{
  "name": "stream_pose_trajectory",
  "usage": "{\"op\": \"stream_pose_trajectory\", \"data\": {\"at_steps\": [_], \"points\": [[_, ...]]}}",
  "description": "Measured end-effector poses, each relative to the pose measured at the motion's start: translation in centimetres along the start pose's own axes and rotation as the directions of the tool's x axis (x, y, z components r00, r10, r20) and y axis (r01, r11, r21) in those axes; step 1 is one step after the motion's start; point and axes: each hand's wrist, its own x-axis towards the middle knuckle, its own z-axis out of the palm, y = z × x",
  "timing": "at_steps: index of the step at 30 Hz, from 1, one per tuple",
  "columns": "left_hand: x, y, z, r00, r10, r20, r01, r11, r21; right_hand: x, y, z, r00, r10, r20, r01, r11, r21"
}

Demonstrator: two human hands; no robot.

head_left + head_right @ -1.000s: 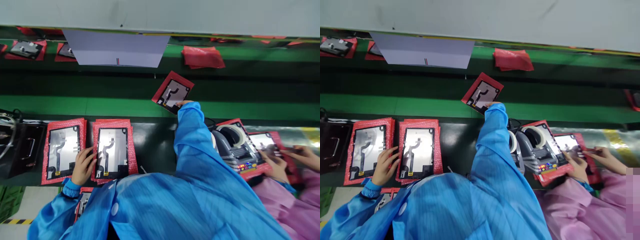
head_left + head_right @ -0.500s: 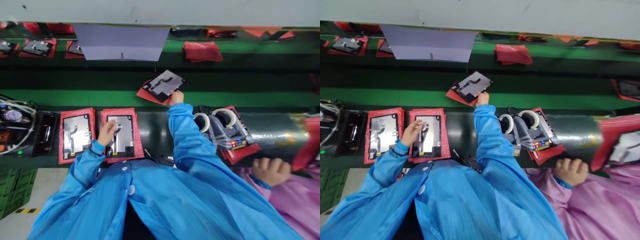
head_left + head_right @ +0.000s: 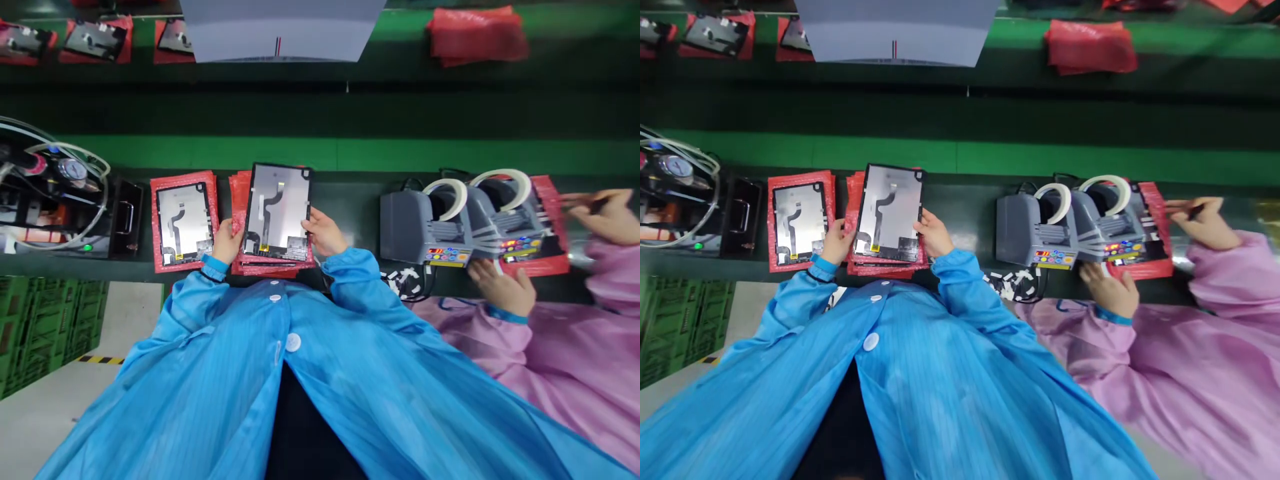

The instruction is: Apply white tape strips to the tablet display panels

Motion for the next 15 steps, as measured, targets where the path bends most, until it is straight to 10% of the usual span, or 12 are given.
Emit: {"op": "stream_pose_trajectory", "data": {"at_steps": [7, 11, 13, 15], "points": [[-2.4, 0.7, 0.9, 0.996, -0.083, 0.016, 0.071, 0.926, 0.37, 0.0, 1.6, -0.4, 0.984, -0.121, -0.128, 0.009, 0.763, -0.646], [-3.3, 2.4, 0.4, 0.986, -0.105, 0.131, 0.014, 0.828, 0.561, -2.4, 2.4, -3.6, 0.971, 0.033, -0.238, -0.147, 0.865, -0.481], [-3.7, 2.7, 0.1, 0.982, -0.103, 0.157, -0.012, 0.801, 0.599, -3.9, 3.4, -6.8, 0.895, 0.014, -0.445, -0.163, 0.941, -0.298], [-3.8, 2.8, -0.5, 0.98, -0.117, 0.159, -0.011, 0.771, 0.636, -5.4, 4.5, -10.7, 0.686, -0.062, -0.725, -0.102, 0.978, -0.18]]}}
